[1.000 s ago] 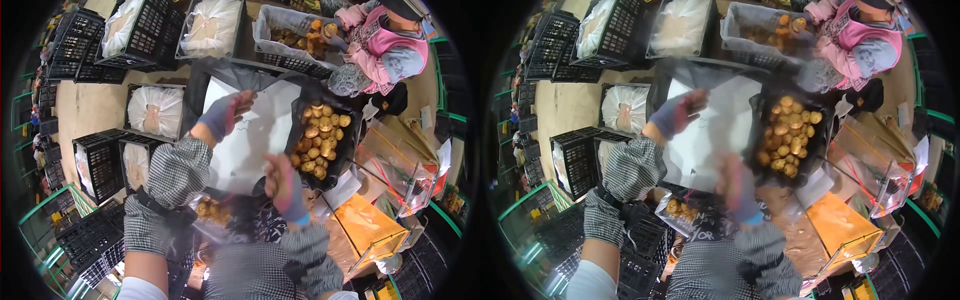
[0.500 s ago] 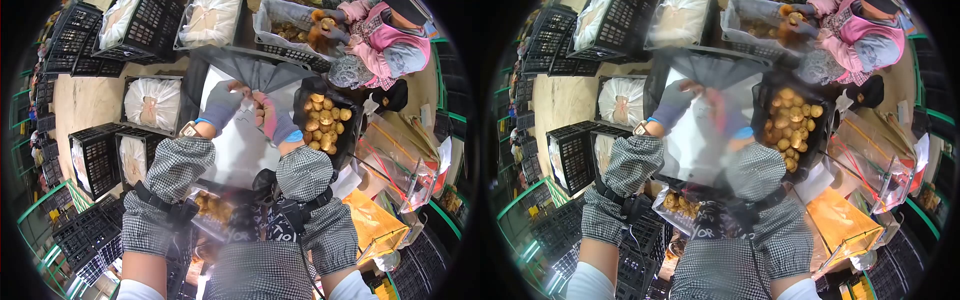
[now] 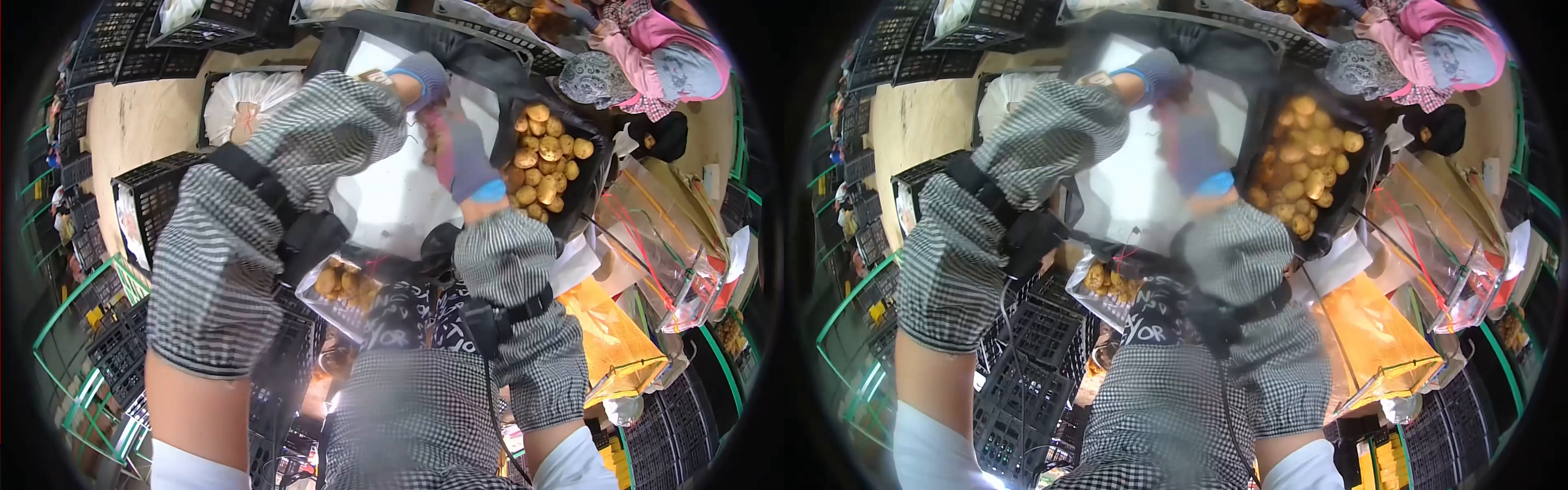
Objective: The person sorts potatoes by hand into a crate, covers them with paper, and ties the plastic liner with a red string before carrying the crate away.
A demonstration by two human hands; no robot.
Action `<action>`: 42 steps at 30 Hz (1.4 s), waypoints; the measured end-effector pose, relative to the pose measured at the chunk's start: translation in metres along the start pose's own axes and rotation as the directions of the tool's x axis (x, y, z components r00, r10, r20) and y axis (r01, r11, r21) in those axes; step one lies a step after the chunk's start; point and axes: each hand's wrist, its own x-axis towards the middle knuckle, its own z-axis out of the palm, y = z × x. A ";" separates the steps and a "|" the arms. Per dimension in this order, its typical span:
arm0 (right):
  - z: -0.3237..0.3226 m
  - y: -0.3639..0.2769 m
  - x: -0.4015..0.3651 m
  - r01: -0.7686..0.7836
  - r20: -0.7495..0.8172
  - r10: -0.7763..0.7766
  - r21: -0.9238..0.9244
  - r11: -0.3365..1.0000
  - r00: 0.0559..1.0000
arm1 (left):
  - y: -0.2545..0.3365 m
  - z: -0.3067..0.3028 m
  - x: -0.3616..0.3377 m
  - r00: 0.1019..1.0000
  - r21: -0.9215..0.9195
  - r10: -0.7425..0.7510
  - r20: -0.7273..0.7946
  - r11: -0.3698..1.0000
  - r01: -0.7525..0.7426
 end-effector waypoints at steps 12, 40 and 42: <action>0.014 0.041 -0.123 0.689 0.718 0.182 -0.696 0.202 0.672 | -0.010 0.035 -0.124 0.922 -0.588 -0.122 -0.369 0.798 -0.130; -0.008 0.014 -0.052 0.312 0.270 -0.155 -0.823 0.474 0.950 | -0.026 0.154 -0.207 1.000 -0.978 0.004 0.011 0.207 0.010; 0.013 0.022 -0.028 0.209 0.262 -0.037 -0.668 0.714 0.964 | -0.025 0.152 -0.207 1.000 -0.966 0.015 0.009 0.257 0.005</action>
